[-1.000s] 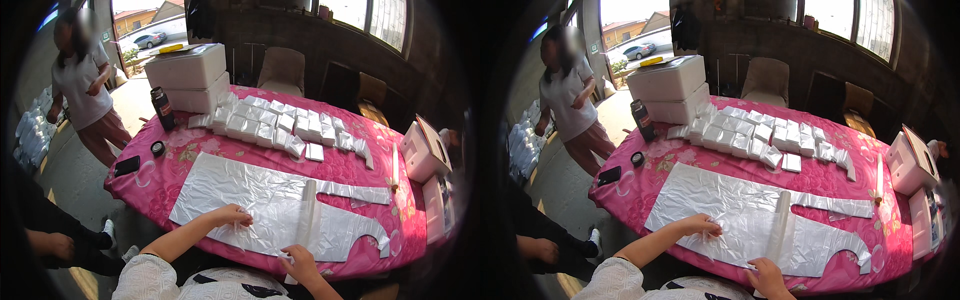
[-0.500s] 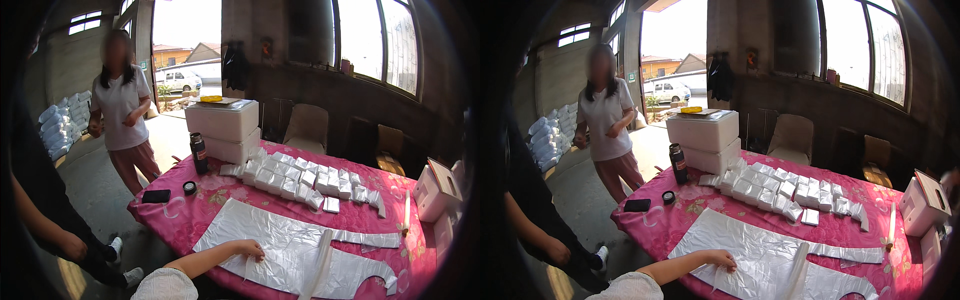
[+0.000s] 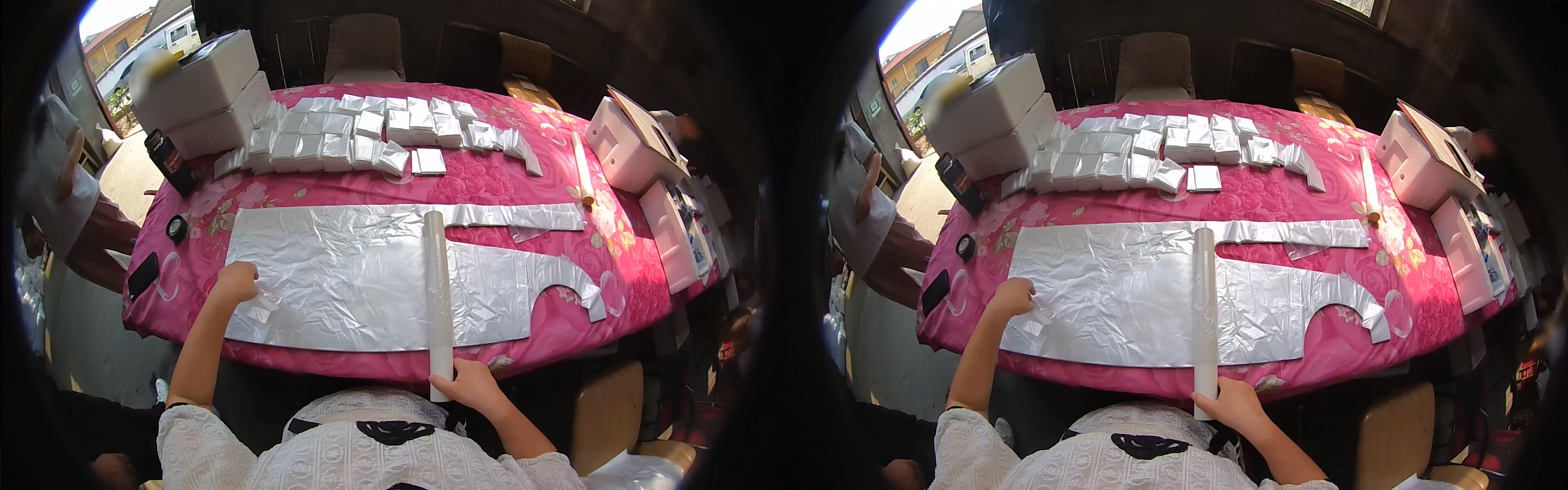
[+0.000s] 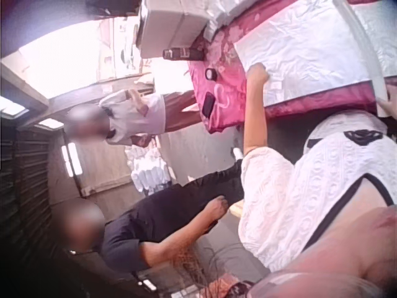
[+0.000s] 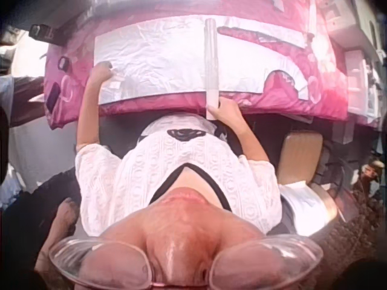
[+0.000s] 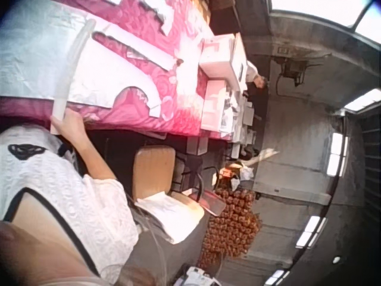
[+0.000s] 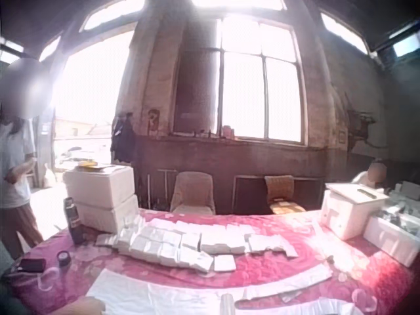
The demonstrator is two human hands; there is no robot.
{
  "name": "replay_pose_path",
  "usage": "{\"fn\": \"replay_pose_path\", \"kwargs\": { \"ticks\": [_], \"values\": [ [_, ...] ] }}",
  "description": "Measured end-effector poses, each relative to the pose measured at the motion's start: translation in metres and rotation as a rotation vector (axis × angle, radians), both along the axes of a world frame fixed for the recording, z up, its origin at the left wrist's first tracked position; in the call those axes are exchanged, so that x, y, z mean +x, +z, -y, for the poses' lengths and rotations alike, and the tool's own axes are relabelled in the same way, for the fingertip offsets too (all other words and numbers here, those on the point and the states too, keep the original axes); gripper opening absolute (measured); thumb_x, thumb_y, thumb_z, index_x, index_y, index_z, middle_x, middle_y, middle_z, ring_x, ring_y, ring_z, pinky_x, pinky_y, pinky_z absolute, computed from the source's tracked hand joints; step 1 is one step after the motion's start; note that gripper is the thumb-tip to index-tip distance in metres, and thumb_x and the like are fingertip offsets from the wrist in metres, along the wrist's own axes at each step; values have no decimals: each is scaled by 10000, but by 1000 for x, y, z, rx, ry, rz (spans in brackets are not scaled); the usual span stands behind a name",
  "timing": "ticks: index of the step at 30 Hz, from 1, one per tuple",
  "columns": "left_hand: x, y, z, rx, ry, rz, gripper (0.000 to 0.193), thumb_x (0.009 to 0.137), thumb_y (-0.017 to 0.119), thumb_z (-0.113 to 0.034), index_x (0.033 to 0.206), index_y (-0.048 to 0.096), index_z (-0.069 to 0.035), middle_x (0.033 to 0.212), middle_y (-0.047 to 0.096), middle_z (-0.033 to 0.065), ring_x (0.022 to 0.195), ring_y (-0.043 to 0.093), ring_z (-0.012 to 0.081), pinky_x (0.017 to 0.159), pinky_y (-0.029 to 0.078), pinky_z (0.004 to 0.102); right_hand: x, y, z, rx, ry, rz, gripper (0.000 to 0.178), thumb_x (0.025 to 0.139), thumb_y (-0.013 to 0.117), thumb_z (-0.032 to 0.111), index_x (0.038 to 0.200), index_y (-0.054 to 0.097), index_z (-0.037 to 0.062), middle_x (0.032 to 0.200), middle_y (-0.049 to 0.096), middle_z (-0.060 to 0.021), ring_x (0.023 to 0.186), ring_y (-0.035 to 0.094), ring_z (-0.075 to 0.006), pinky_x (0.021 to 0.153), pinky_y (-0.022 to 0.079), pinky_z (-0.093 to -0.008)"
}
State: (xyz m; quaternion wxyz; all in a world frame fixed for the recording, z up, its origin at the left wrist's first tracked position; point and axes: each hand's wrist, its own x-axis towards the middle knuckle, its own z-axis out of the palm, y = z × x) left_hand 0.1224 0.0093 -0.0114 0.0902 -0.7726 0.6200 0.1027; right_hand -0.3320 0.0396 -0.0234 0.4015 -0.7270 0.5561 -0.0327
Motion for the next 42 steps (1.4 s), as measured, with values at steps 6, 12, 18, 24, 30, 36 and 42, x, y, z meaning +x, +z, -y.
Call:
{"fn": "replay_pose_path", "kwargs": {
  "ticks": [6, 12, 18, 24, 30, 36, 42],
  "values": [
    [-170, 9, 10, -594, -403, -500, 395, 772, 551, -4, 1161, 501, 40, 1187, 512, 196, 1113, 482, 338, 954, 391, 385, -6, -3, -1, -13, -4, 1, 511, 739, 598, 477, 878, 632, -14, 776, 640, -209, 756, 627, -362, 697, 493, -408],
    [-256, -55, 28, -620, -481, -754, 516, 829, 484, -45, 1297, 322, 102, 1373, 297, 270, 1286, 291, 389, 1070, 250, 414, 1, 6, 4, 52, 27, -5, 506, 752, 597, 470, 881, 625, -19, 801, 639, -211, 767, 623, -362, 710, 486, -415],
    [-258, -76, 31, -450, -554, -434, 616, 843, 450, -254, 1328, 295, 93, 1418, 255, 239, 1340, 220, 344, 1085, 170, 465, -2, 3, 8, 153, 78, 30, 601, 746, 584, 571, 902, 645, -6, 778, 644, -202, 767, 635, -342, 717, 492, -394],
    [-260, -74, 28, -398, -549, -281, 685, 837, 407, -361, 1356, 275, 66, 1443, 226, 212, 1358, 192, 309, 1097, 115, 465, 17, 10, 101, 91, 182, -79, 761, 758, 464, 702, 625, 656, -22, 596, 624, -154, 579, 631, -303, 632, 501, -358],
    [-263, -74, 32, -410, -550, -285, 691, 838, 384, -383, 1347, 288, 75, 1439, 234, 216, 1356, 197, 312, 1098, 112, 461, 48, -24, 239, 449, -419, 640, 583, 835, 542, 516, 946, 565, -55, 827, 613, -135, 694, 614, -235, 648, 515, -322],
    [-264, -73, 30, -410, -548, -286, 689, 831, 393, -374, 1342, 299, 78, 1433, 244, 223, 1350, 210, 320, 1096, 124, 459, 35, -65, 287, 503, -1036, 1730, 237, 860, 572, 218, 986, 562, 18, 934, 623, -90, 866, 601, -238, 773, 494, -374],
    [-264, -69, 30, -388, -559, -326, 682, 820, 398, -330, 1339, 280, 97, 1434, 226, 236, 1355, 190, 334, 1097, 110, 464, -141, -40, 350, 450, -505, 2066, 220, 900, 450, 146, 1038, 573, 27, 1008, 652, -79, 971, 613, -232, 804, 494, -408]
  ]
}}
